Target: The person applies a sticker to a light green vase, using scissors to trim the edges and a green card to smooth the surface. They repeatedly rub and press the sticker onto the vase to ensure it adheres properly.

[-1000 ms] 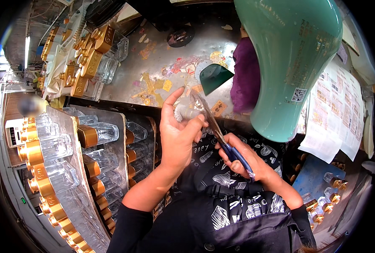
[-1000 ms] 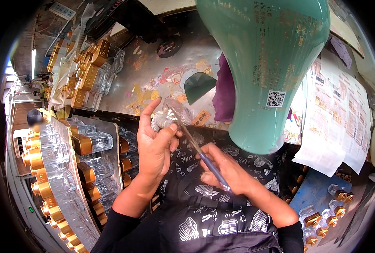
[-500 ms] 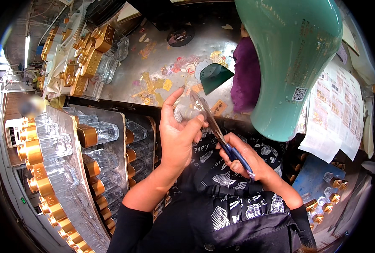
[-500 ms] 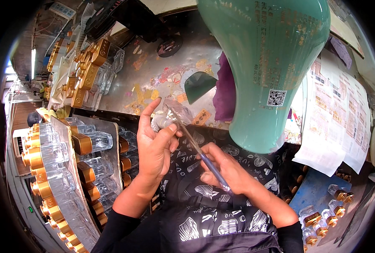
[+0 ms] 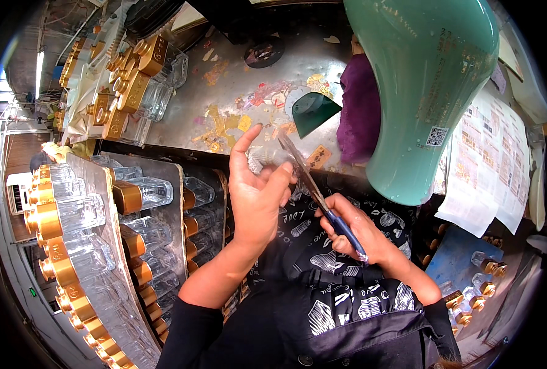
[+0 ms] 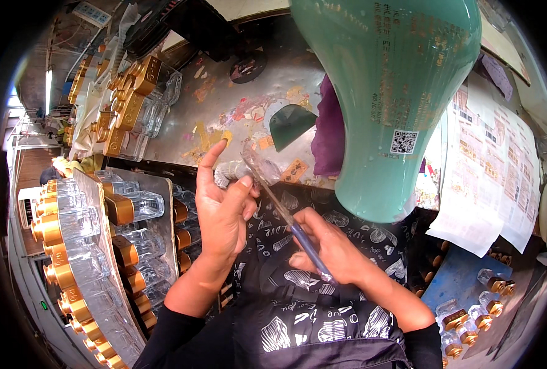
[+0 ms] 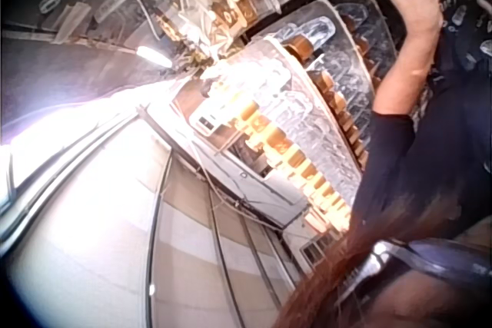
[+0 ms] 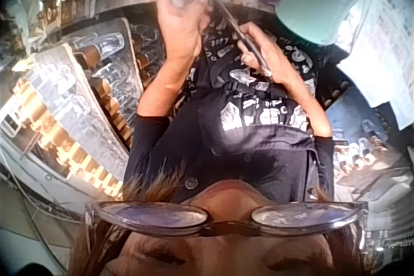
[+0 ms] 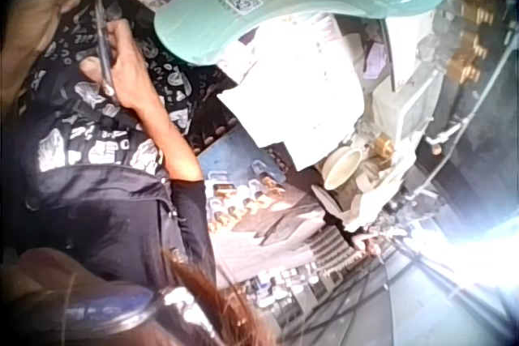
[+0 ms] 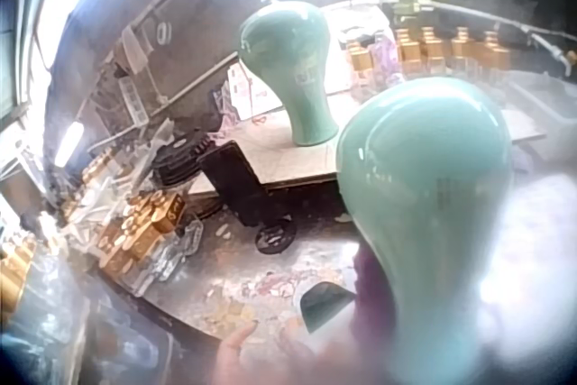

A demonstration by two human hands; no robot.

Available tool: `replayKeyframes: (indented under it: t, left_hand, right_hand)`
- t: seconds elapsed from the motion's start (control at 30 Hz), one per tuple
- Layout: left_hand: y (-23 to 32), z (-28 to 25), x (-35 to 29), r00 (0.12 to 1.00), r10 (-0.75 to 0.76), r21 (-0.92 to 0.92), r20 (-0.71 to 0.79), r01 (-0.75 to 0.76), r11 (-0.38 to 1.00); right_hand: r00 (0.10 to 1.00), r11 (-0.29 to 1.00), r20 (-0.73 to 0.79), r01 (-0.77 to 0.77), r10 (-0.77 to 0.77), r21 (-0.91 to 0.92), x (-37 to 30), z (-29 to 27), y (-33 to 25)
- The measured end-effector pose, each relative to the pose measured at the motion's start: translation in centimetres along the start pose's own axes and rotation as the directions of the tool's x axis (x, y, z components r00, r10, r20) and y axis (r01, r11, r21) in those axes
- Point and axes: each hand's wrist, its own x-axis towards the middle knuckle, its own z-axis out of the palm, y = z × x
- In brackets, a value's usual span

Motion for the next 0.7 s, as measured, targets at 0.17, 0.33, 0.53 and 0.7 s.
replayKeyframes:
  t: [0.17,0.33,0.53,0.7]
  left_hand:
    - [-0.3,-0.06,-0.17,1.0,0.013,-0.024,0.004,-0.013,1.0]
    - [-0.46,-0.15,-0.14,0.999,0.024,-0.041,0.022,-0.023,0.999]
    - [-0.47,-0.05,-0.12,0.999,0.018,-0.068,0.037,-0.016,0.998]
    - [-0.45,-0.06,-0.12,0.999,0.005,-0.076,0.042,-0.002,0.997]
  right_hand:
    - [1.0,0.998,0.019,0.02,-0.022,0.065,-0.04,-0.09,-0.11]
    - [0.999,0.995,0.029,0.021,-0.024,0.098,0.03,-0.08,-0.35]
    - [0.997,0.994,0.038,0.061,-0.065,0.086,0.08,-0.21,0.15]
    - [0.998,0.993,0.037,0.037,-0.041,0.112,0.03,-0.24,-0.22]
